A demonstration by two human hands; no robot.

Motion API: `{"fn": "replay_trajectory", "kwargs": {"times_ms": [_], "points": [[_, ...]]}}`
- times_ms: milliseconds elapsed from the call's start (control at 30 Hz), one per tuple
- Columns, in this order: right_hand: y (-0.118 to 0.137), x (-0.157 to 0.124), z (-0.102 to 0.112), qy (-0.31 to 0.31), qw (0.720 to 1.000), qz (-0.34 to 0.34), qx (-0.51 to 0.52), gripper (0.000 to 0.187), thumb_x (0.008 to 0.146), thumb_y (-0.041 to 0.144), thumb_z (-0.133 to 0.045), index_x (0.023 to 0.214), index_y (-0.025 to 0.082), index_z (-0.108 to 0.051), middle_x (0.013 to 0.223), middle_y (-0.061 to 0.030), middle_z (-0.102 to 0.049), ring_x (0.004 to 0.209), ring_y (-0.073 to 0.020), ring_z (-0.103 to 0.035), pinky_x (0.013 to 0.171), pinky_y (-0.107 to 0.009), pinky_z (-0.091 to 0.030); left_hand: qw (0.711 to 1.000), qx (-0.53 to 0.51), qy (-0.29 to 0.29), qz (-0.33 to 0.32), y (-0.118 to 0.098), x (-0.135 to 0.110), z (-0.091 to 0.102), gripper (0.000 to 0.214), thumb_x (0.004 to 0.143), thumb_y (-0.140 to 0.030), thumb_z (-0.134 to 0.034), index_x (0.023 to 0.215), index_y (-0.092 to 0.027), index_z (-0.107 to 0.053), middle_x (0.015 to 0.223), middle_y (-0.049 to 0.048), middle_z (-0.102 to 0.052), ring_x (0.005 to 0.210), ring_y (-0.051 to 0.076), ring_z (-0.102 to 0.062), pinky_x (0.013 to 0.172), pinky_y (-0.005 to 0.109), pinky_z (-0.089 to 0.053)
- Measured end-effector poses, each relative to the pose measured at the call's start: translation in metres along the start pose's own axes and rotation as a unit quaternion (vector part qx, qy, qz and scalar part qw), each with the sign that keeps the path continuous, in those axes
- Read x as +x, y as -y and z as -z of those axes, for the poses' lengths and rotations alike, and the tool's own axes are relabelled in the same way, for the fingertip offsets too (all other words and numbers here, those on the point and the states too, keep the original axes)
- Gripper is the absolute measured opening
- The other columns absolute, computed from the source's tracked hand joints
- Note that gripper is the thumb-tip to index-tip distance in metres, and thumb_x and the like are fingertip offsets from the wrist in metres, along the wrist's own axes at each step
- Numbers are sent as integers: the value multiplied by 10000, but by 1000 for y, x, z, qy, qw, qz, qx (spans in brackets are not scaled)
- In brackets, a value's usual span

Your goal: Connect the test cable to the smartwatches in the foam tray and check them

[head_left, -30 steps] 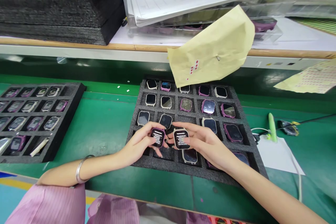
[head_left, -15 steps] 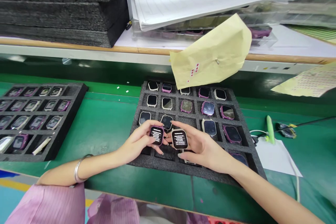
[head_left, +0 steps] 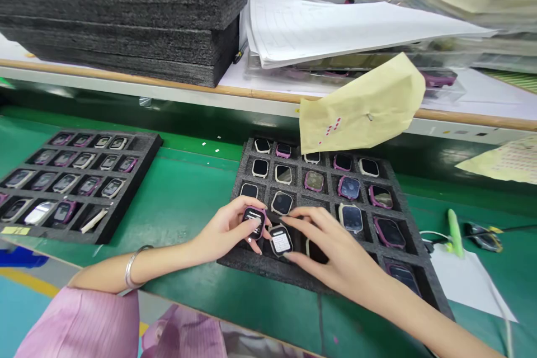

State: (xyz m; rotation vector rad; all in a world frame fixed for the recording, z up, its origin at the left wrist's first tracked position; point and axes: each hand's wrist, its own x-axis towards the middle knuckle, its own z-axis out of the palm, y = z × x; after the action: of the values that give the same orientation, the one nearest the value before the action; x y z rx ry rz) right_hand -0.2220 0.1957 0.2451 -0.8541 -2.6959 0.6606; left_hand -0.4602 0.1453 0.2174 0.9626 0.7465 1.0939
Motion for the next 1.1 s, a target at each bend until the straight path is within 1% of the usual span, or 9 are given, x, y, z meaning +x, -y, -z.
{"fn": "replay_trajectory", "kwargs": {"times_ms": [67, 133, 300, 467, 700, 800, 933, 1000, 1100], "points": [[-3, -13, 7, 6, 997, -26, -74, 214, 962, 303, -496, 1049, 174, -644, 1013, -134, -621, 911, -299, -590, 793, -467, -500, 1000, -4, 14, 3, -1, -2, 3, 256, 899, -252, -594, 1137, -197, -517, 985, 67, -585, 890, 197, -644, 642, 290, -606], [-5, -27, 10, 19, 988, -44, -144, 283, 984, 289, -414, 902, 170, -657, 848, -120, -637, 784, -296, -606, 720, -471, -500, 999, -5, 37, 2, -1, -5, 5, 323, 877, -233, -606, 1177, -217, -488, 1036, 74, -571, 946, 215, -633, 693, 329, -604], [-7, -49, -2, -6, 986, -75, -146, 311, 991, 284, -364, 1082, 136, -622, 983, -146, -651, 873, -308, -647, 771, -457, -527, 984, 167, 68, 6, -1, -13, 15, 582, 804, -44, -575, 1303, -254, -362, 1147, 83, -574, 1091, 216, -592, 937, 409, -510], [-4, -45, -15, -24, 979, -203, 12, 284, 929, 352, -509, 1110, 146, -585, 872, -84, -619, 709, -242, -629, 613, -350, -496, 864, 492, 84, -62, -7, -17, 22, 562, 806, 10, -463, 1315, -213, -380, 1263, 110, -539, 1176, 220, -523, 1057, 433, -411], [-6, -46, -13, -39, 914, -289, 281, 415, 827, 394, -675, 1161, 162, -595, 652, 48, -449, 501, -120, -402, 467, -249, -346, 709, 689, 142, -47, -47, -13, 14, 481, 840, -181, -606, 1303, -164, -476, 1314, 157, -447, 1197, 305, -445, 978, 450, -462], [-6, -46, 1, -33, 874, -264, 406, 272, 847, 414, -685, 998, 201, -607, 726, 20, -548, 565, -120, -498, 503, -226, -407, 680, 720, 130, -51, -56, 0, 15, 444, 881, -409, -609, 1241, -159, -537, 1289, 147, -469, 1143, 299, -478, 949, 440, -472], [-5, -42, 13, -67, 832, -212, 508, 192, 922, 378, -626, 898, 195, -570, 948, -66, -688, 887, -193, -663, 788, -276, -513, 606, 795, 7, -30, -40, 28, 15, 312, 988, -302, -403, 1023, -81, -621, 1036, 155, -589, 975, 306, -534, 839, 455, -476], [-5, -41, 13, -74, 805, -217, 547, 211, 943, 395, -592, 899, 193, -551, 964, -90, -707, 821, -200, -694, 713, -279, -544, 582, 813, -22, -14, -28, 38, 12, 296, 984, -200, -370, 954, -57, -626, 994, 188, -591, 942, 332, -541, 792, 466, -465], [-4, -38, 10, -91, 768, -255, 581, 226, 931, 412, -605, 928, 198, -532, 945, -102, -720, 594, -164, -675, 464, -219, -506, 598, 801, -26, -11, -17, 46, 6, 242, 958, -125, -384, 938, -62, -617, 985, 206, -591, 940, 342, -547, 781, 455, -449]]}}
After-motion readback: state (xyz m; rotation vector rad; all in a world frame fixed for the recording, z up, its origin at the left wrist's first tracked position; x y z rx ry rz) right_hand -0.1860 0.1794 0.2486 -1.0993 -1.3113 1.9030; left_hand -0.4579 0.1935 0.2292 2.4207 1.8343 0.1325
